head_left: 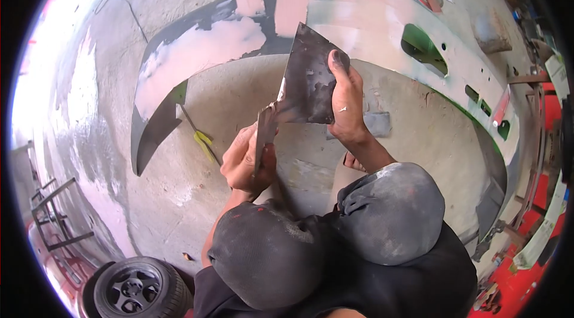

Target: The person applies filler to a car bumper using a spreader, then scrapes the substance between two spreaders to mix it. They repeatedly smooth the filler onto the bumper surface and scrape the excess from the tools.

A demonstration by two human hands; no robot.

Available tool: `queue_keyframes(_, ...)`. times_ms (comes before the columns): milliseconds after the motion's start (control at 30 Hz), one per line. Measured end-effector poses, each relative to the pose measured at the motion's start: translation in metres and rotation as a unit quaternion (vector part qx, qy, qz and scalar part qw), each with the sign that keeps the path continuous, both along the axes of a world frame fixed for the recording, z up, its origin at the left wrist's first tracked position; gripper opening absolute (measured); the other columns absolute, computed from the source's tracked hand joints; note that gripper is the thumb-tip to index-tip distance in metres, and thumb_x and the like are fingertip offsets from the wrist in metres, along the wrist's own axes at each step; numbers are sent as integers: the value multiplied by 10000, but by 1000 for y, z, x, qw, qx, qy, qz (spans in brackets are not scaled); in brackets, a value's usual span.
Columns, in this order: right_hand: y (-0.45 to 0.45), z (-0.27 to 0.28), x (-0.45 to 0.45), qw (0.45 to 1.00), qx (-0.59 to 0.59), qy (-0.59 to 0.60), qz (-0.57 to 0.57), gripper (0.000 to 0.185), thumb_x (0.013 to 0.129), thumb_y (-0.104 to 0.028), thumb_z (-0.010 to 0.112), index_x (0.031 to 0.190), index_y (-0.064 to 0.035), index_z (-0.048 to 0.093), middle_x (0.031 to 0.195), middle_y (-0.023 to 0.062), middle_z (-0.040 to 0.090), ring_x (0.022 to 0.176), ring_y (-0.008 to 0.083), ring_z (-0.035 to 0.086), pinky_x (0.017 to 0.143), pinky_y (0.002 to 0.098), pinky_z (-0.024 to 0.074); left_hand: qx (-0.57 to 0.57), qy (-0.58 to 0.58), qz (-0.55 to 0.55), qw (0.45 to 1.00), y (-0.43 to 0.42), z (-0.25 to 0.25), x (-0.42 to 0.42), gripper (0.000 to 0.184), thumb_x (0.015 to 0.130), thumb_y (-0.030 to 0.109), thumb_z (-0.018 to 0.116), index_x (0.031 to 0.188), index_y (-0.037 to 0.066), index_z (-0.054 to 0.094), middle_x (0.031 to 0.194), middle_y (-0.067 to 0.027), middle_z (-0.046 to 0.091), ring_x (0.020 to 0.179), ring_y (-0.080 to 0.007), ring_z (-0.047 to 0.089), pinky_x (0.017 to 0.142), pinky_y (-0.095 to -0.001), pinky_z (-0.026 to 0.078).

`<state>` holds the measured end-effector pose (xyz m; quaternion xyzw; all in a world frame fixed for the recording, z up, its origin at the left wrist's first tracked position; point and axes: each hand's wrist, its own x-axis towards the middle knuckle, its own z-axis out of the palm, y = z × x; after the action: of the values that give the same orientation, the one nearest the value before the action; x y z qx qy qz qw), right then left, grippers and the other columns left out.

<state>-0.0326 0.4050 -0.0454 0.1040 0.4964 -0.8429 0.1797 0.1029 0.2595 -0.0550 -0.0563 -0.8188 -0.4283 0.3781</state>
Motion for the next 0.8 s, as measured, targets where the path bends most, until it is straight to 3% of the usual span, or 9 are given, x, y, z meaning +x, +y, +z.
queue_keyframes(67,1,1,1,1000,-7,2,-3,407,1016,-391,568,1134,-6,624,999,62,681,837,130,679,736,288,566,-28,35,-13,999,5,-6,-4,300,915,-51,583,1206,-31,651,1024,-261,688,778,-331,722,682,-367,593)
queue_keyframes(100,1,2,1,1000,-12,6,-2,405,1016,-389,567,1133,-6,624,995,61,682,835,129,679,734,287,566,-26,39,-32,998,6,-8,-4,382,922,-52,575,1287,44,629,1122,-287,657,825,-357,718,697,-382,597)
queue_keyframes(400,-1,9,4,1000,-12,5,25,374,1014,-374,576,1108,-19,641,968,46,686,814,117,674,728,272,559,-43,1,-12,999,13,-9,5,510,911,-72,576,1380,127,578,1177,-249,647,864,-302,695,668,-326,598)
queue_keyframes(600,-5,2,5,1000,-10,13,15,366,1014,-365,580,1100,-15,642,955,42,684,800,109,668,714,264,553,-39,-8,-2,999,15,-18,11,475,898,-82,584,1343,84,601,1169,-235,648,877,-265,696,658,-310,614)
queue_keyframes(800,-3,2,3,1000,-2,-5,10,380,1008,-366,591,1099,0,635,955,56,686,798,126,673,717,274,564,-44,-63,-42,996,14,-35,22,443,815,-108,666,1240,16,662,1150,-238,656,900,-279,705,745,-326,611)
